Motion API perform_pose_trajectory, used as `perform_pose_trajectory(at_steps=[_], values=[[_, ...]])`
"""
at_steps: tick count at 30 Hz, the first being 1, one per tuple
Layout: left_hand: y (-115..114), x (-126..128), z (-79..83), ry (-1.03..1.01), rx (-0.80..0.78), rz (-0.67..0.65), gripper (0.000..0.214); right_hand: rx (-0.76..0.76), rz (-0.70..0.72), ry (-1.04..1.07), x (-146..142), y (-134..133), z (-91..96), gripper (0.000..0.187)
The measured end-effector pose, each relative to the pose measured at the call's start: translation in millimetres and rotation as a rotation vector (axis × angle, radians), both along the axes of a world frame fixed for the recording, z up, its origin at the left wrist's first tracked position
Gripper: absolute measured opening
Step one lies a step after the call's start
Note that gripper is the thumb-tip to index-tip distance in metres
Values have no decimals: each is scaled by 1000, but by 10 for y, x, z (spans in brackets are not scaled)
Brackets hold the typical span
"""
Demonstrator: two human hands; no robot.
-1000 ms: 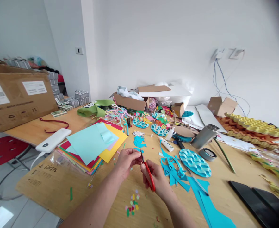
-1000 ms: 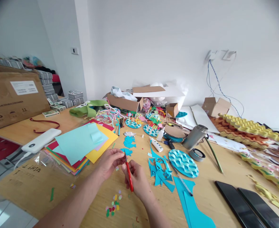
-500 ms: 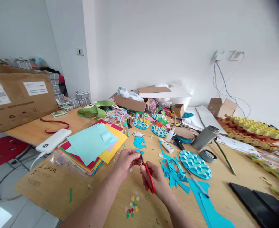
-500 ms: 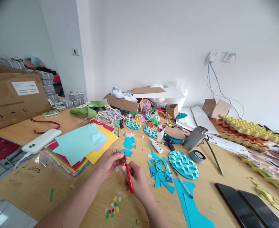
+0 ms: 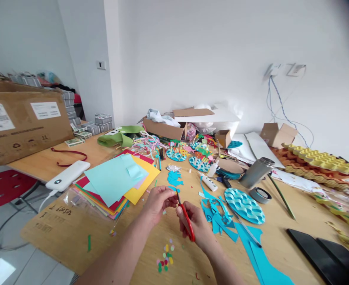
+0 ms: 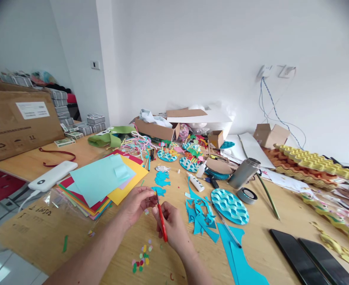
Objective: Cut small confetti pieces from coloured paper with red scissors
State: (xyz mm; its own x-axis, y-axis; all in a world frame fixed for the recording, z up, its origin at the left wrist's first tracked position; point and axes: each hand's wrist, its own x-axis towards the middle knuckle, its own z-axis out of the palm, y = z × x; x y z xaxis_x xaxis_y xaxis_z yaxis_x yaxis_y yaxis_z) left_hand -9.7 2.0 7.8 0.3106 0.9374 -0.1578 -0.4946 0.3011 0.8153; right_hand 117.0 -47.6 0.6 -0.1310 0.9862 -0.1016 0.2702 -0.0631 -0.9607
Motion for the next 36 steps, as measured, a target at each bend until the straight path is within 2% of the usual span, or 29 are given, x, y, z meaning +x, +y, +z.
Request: perform_pose_trajectory(at_steps=[36], values=[[-9,5,-8,23,12,-8,13,14,4,11,9,-3,-23,38]])
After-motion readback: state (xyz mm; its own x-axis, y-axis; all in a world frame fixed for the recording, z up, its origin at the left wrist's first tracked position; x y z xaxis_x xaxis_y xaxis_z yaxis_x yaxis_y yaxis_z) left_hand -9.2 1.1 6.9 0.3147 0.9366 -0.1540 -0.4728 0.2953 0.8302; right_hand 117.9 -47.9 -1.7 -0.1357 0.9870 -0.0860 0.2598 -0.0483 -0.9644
